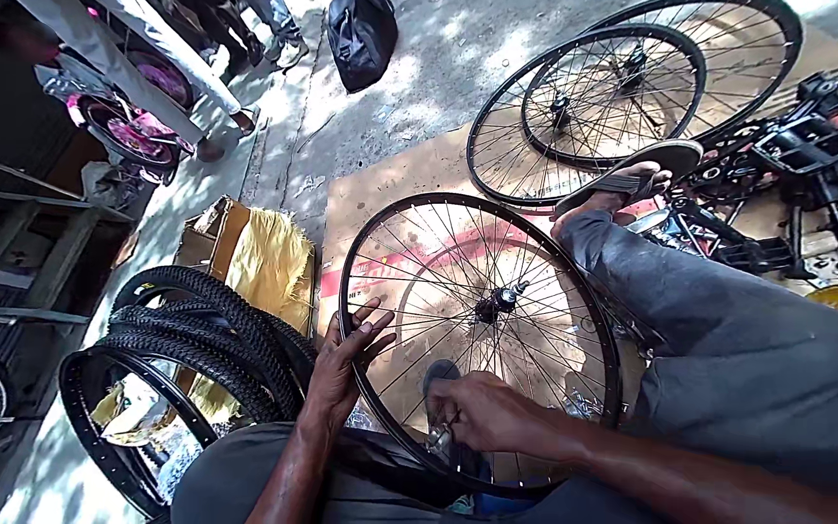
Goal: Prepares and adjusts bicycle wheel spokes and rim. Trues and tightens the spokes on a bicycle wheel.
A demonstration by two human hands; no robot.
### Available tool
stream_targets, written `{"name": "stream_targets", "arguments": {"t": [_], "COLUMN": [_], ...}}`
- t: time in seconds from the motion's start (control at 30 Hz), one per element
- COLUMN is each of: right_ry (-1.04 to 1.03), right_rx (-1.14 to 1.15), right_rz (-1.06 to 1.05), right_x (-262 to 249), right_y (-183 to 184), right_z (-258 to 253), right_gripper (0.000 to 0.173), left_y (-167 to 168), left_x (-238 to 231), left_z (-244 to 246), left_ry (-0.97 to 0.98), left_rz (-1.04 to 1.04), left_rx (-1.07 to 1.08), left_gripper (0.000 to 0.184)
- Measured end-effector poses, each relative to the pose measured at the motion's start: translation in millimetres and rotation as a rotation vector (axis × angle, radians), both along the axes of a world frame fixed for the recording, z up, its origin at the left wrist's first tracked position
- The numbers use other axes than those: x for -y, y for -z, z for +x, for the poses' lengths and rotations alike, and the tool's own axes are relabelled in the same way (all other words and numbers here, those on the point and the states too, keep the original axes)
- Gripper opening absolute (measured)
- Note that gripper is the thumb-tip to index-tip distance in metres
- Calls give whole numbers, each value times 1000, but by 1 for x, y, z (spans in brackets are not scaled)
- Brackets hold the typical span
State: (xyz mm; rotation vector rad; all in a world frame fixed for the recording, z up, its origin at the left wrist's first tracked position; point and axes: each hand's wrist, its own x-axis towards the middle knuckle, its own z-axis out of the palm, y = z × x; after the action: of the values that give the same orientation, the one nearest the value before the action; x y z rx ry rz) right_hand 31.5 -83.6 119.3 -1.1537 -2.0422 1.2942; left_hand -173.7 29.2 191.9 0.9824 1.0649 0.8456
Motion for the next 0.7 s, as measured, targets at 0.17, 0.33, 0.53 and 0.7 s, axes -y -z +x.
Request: {"name": "stream_targets", "arguments": {"t": [0.17, 0.33, 0.53, 0.7], "right_ry": [-229, 5, -265, -15], "right_rx": [14, 45, -110, 114], "right_rz": [44, -3, -81, 61], "right_x": [-8, 4, -10, 2], "right_y": [-3, -1, -7, -1], "right_z": [5, -6, 16, -9], "right_gripper": [28, 29, 42, 24], "left_y": [0, 1, 3, 2], "left_x": [-1, -1, -4, -4], "left_z": [0, -1, -1, 1], "left_ry": [8, 16, 23, 37], "left_rz": [7, 17, 32, 40], "left_rx": [-2, -17, -12, -6], "left_gripper": [31, 31, 31, 30]}}
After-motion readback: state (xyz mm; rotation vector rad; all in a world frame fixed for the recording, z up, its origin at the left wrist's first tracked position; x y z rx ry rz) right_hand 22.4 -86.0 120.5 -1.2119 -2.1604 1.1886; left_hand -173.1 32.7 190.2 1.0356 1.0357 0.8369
